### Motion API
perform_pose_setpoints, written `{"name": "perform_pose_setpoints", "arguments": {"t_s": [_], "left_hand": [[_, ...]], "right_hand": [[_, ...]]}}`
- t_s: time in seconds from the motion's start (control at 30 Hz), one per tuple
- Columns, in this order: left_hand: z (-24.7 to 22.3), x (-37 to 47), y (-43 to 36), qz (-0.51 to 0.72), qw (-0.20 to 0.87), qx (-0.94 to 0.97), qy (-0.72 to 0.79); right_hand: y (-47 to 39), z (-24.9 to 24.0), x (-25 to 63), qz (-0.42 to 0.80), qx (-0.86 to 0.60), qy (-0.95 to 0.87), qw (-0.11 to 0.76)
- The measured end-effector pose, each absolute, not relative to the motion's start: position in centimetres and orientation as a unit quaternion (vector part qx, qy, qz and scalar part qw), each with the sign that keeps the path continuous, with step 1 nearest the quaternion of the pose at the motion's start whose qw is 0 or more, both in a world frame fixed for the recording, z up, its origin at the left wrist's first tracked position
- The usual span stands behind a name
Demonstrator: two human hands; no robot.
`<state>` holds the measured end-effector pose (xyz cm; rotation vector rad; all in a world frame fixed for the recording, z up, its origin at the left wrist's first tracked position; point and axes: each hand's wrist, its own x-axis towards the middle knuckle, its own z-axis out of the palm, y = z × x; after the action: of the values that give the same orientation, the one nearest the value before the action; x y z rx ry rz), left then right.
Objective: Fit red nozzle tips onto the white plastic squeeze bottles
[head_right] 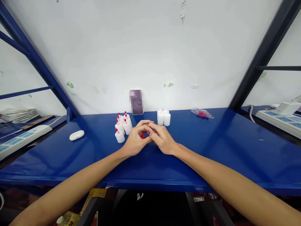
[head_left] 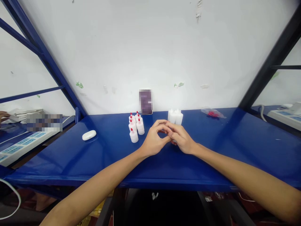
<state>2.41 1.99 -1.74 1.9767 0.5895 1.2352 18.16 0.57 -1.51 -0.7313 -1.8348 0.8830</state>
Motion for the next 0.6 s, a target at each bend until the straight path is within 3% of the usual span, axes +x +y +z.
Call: {"name": "perform_pose_setpoints", "arguments": {"t_s": [0.17,0.4,0.6], "left_hand": [[-1.8,2.7,1.5,0.488,0.325,0.781,0.213],[2.3,-2.8,1.3,0.559,0.116,0.767,0.293],[3.0,-11.0,2.7,0.502,0.157,0.700,0.483]], "right_hand": [[0.1,-1.1,18.2,0.305,-0.303,-0.783,0.449],[0.3,-1.3,18.2,0.323,-0.339,-0.768,0.437],[0.4,-1.3,17.9,0.315,-0.352,-0.788,0.395]]}}
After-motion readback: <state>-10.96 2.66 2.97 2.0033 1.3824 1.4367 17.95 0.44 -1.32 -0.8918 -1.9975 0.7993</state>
